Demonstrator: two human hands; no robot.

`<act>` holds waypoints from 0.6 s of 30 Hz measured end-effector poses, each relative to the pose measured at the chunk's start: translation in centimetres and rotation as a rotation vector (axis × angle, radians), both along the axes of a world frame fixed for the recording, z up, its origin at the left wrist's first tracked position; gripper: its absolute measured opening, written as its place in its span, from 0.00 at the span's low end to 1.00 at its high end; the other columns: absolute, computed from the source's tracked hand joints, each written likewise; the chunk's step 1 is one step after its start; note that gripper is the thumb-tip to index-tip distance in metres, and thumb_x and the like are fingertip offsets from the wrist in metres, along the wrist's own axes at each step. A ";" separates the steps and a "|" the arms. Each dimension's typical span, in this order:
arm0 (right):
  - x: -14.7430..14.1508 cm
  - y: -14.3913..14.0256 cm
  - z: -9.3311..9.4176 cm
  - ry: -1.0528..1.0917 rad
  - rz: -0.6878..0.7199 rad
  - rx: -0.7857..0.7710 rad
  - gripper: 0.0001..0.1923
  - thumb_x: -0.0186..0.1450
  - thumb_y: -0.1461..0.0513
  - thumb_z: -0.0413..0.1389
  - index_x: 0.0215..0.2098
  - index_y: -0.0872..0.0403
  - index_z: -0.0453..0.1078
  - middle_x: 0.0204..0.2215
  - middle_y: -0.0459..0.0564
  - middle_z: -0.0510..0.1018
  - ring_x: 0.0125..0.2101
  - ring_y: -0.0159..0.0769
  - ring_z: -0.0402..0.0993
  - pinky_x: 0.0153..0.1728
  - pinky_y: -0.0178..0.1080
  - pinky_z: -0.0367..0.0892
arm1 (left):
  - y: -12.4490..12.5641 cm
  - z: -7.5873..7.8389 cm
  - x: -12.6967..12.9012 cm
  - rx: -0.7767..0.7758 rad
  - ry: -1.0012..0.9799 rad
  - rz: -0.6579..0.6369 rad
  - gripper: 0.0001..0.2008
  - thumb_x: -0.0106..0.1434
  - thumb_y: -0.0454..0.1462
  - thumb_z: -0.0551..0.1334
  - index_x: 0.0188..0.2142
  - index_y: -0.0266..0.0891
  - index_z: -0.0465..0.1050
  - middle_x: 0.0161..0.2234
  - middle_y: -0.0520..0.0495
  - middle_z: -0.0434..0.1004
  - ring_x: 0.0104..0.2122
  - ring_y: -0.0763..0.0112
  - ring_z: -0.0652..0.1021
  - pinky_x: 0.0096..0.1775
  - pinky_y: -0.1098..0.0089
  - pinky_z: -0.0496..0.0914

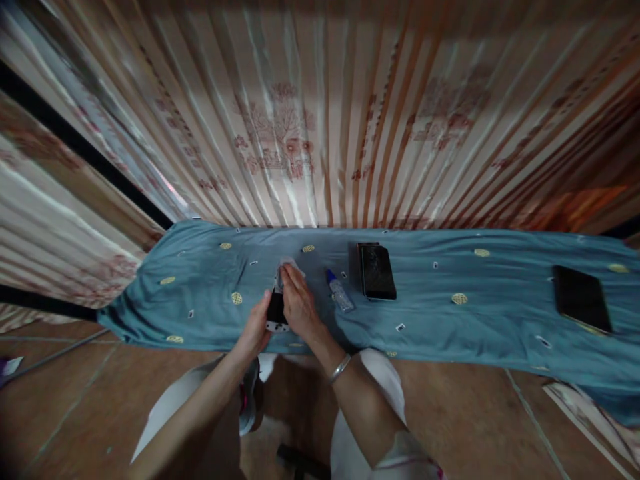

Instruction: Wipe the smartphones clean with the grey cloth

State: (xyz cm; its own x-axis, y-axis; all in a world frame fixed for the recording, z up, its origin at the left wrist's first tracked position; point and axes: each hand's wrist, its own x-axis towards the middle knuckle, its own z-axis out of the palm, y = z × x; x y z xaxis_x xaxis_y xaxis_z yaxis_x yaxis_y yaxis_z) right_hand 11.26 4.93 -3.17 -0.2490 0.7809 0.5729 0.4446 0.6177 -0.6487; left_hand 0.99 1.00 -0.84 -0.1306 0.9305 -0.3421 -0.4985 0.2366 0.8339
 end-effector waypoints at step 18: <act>-1.1 -5.1 -0.1 -0.051 0.249 0.057 0.26 0.69 0.68 0.38 0.65 0.56 0.54 0.60 0.59 0.66 0.62 0.38 0.57 0.61 0.47 0.60 | 0.6 1.9 -0.2 -0.185 -0.213 0.147 0.30 0.66 0.54 0.48 0.30 0.32 0.76 0.27 0.39 0.80 0.37 0.63 0.81 0.41 0.68 0.75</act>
State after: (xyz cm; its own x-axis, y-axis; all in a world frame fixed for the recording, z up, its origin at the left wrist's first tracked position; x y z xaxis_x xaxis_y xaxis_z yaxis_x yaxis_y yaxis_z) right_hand 10.15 -0.13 -3.22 -0.4594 0.6590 0.5956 0.3059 0.7468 -0.5905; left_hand 0.81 1.64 1.10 -0.1663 0.8264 -0.5380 -0.6977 0.2869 0.6564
